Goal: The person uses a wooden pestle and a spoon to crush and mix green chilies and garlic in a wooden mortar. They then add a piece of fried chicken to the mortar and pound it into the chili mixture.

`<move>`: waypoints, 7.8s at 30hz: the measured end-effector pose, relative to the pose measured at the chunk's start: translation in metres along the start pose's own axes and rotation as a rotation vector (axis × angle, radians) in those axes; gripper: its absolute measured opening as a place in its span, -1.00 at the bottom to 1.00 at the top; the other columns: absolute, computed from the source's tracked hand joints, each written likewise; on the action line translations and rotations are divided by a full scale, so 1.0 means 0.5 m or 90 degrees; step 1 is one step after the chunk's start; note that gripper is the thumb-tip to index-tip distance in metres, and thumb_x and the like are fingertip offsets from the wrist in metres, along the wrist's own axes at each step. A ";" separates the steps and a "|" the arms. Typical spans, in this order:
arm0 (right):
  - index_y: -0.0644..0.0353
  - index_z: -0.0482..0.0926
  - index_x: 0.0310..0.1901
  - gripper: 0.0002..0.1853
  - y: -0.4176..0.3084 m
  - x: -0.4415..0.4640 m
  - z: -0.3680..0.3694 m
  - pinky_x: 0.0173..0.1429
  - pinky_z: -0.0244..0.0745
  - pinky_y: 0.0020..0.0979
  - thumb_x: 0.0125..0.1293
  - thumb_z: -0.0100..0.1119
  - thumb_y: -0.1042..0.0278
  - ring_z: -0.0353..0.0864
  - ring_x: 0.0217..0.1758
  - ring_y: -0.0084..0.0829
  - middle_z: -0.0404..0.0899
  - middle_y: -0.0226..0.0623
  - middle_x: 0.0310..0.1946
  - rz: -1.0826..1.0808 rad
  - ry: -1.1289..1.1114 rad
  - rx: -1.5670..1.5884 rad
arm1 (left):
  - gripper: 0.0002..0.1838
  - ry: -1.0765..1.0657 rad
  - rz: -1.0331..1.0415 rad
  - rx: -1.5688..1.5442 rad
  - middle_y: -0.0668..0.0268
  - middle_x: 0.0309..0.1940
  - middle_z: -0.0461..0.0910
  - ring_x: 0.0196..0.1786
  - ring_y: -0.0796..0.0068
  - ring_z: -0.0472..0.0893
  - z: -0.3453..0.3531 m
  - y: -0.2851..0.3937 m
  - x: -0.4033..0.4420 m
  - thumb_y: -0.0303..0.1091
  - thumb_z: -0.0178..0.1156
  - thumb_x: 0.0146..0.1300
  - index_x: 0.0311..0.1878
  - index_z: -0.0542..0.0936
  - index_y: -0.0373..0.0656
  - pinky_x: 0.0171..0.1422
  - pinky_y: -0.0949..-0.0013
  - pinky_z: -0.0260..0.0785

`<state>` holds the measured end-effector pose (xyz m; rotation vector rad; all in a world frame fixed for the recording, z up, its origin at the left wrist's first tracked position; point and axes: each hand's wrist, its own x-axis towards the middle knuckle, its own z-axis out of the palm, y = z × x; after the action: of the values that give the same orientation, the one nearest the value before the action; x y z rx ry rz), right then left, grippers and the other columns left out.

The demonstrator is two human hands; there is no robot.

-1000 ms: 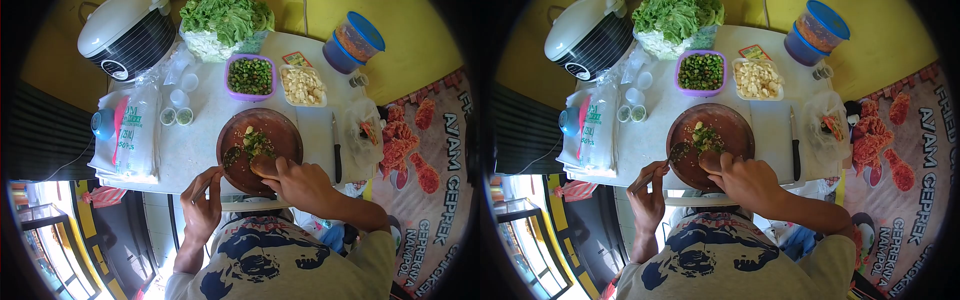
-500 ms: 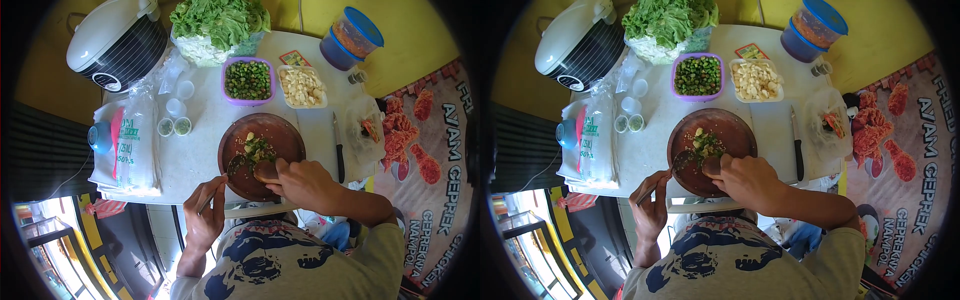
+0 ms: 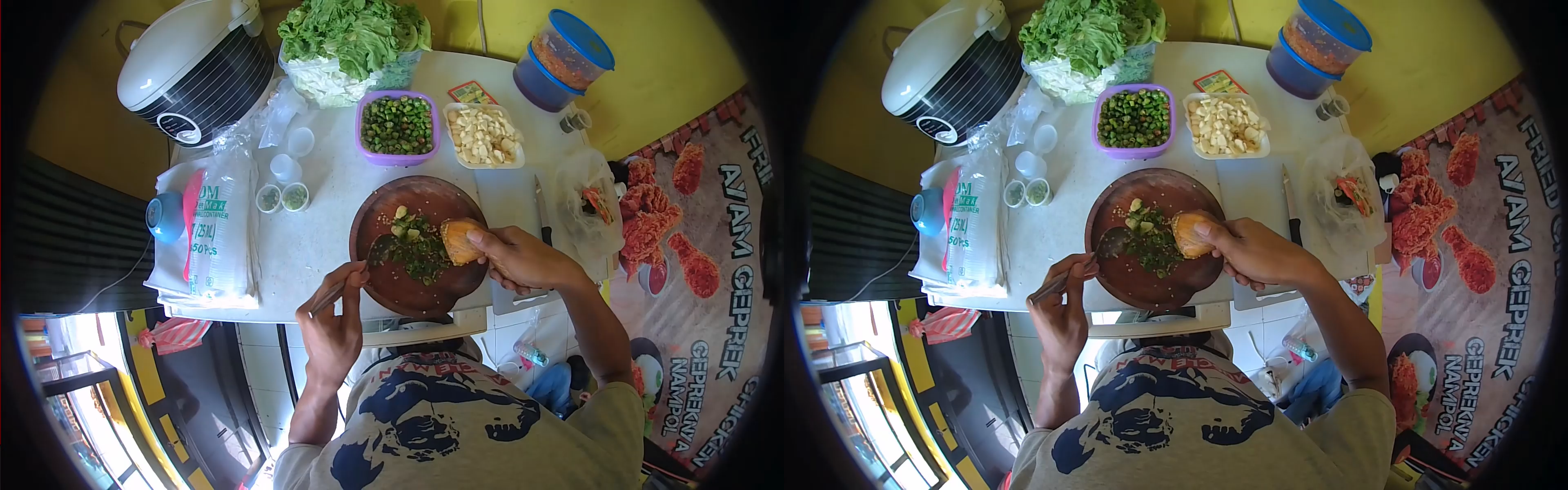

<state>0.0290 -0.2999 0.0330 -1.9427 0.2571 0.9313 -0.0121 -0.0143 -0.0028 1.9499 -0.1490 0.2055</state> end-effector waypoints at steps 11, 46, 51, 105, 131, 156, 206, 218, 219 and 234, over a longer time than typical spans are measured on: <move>0.42 0.56 -0.21 -0.19 0.002 0.022 0.068 -0.56 0.53 -0.21 0.53 -0.15 -0.41 0.66 -0.64 -0.15 0.62 0.00 -0.56 -0.251 0.104 -0.343 | -0.84 -0.006 0.005 -0.002 0.02 -0.20 0.77 -0.11 0.28 0.80 -0.013 0.004 -0.024 -0.57 0.21 0.45 0.01 0.67 -0.38 0.01 0.32 0.61; 0.42 0.56 -0.16 -0.33 -0.028 0.016 0.048 -0.48 0.57 -0.22 0.54 0.00 -0.26 0.67 -0.59 -0.23 0.56 -0.15 -0.62 -0.170 0.031 -0.187 | -0.87 -0.009 0.067 0.087 0.03 -0.25 0.77 -0.20 0.19 0.81 -0.026 0.006 -0.016 -0.55 0.24 0.43 -0.02 0.66 -0.35 -0.11 0.30 0.62; 0.39 0.54 -0.13 -0.23 0.026 -0.037 0.060 -0.41 0.54 -0.30 0.54 -0.14 -0.39 0.58 -0.59 -0.46 0.52 -0.32 -0.62 -0.012 0.002 0.026 | -0.85 0.041 -0.041 0.076 0.02 -0.33 0.77 -0.26 0.31 0.81 -0.027 0.028 -0.043 -0.52 0.20 0.47 -0.02 0.68 -0.38 -0.11 0.31 0.64; 0.41 0.52 -0.24 -0.44 -0.073 0.013 0.100 -0.47 0.61 -0.12 0.45 0.21 -0.10 0.72 -0.53 -0.02 0.61 -0.01 -0.62 -0.329 0.139 -0.589 | -0.77 -0.018 0.131 0.165 0.04 -0.33 0.74 -0.33 0.15 0.78 -0.031 0.026 0.000 -0.68 0.29 0.31 0.01 0.61 -0.31 -0.27 0.28 0.58; 0.38 0.58 -0.27 -0.54 -0.106 0.015 0.140 -0.33 0.68 -0.13 0.45 0.20 0.01 0.75 -0.48 -0.05 0.67 -0.04 -0.54 -0.355 0.173 -0.600 | -0.83 0.117 0.054 0.104 0.08 -0.28 0.78 -0.19 0.24 0.83 -0.020 -0.016 -0.007 -0.61 0.35 0.30 -0.05 0.68 -0.30 -0.12 0.34 0.64; 0.26 0.53 -0.27 -0.32 -0.068 0.042 -0.049 -0.72 0.23 -0.50 0.52 -0.03 -0.37 0.35 -0.78 -0.61 0.36 -0.46 -0.70 -0.063 -0.005 -0.082 | -0.85 0.036 0.065 0.070 0.02 -0.25 0.77 -0.22 0.20 0.81 0.023 0.005 0.014 -0.54 0.31 0.38 -0.03 0.70 -0.31 -0.18 0.29 0.60; 0.40 0.56 -0.03 -0.21 -0.026 -0.004 0.054 -0.39 0.48 -0.35 0.56 -0.19 -0.39 0.57 -0.55 -0.49 0.51 -0.32 -0.61 -0.067 0.008 -0.089 | -0.84 -0.002 0.047 0.035 0.07 -0.23 0.78 -0.19 0.24 0.82 0.032 0.015 -0.020 -0.58 0.32 0.35 -0.02 0.67 -0.30 -0.14 0.35 0.63; 0.49 0.49 -0.15 -0.25 0.011 -0.034 0.096 -0.30 0.54 -0.06 0.61 -0.20 -0.27 0.67 -0.49 0.08 0.59 0.08 -0.58 -0.105 0.057 -0.105 | -0.86 0.031 -0.012 0.056 0.03 -0.36 0.77 -0.31 0.29 0.81 0.021 0.012 -0.038 -0.51 0.33 0.37 -0.05 0.71 -0.31 -0.25 0.36 0.60; 0.49 0.49 -0.15 -0.25 0.005 -0.029 0.104 -0.30 0.54 -0.06 0.61 -0.20 -0.27 0.67 -0.49 0.08 0.59 0.08 -0.58 -0.104 0.060 -0.101 | -0.86 0.004 -0.017 0.050 0.02 -0.36 0.77 -0.30 0.29 0.81 0.026 0.018 -0.037 -0.51 0.33 0.37 -0.05 0.70 -0.31 -0.25 0.37 0.60; 0.35 0.52 -0.16 -0.47 -0.034 -0.025 0.144 -0.53 0.57 -0.25 0.46 0.17 -0.12 0.71 -0.57 -0.18 0.65 -0.14 -0.53 -0.409 0.366 -0.634 | -0.86 0.098 0.013 0.065 0.04 -0.29 0.77 -0.21 0.29 0.82 0.026 -0.012 0.029 -0.52 0.28 0.41 -0.02 0.69 -0.32 -0.16 0.33 0.59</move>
<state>-0.0068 -0.2340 0.0330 -2.9013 -0.6076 -0.0056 0.0042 -0.0244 -0.0101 2.0250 -0.0579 0.3824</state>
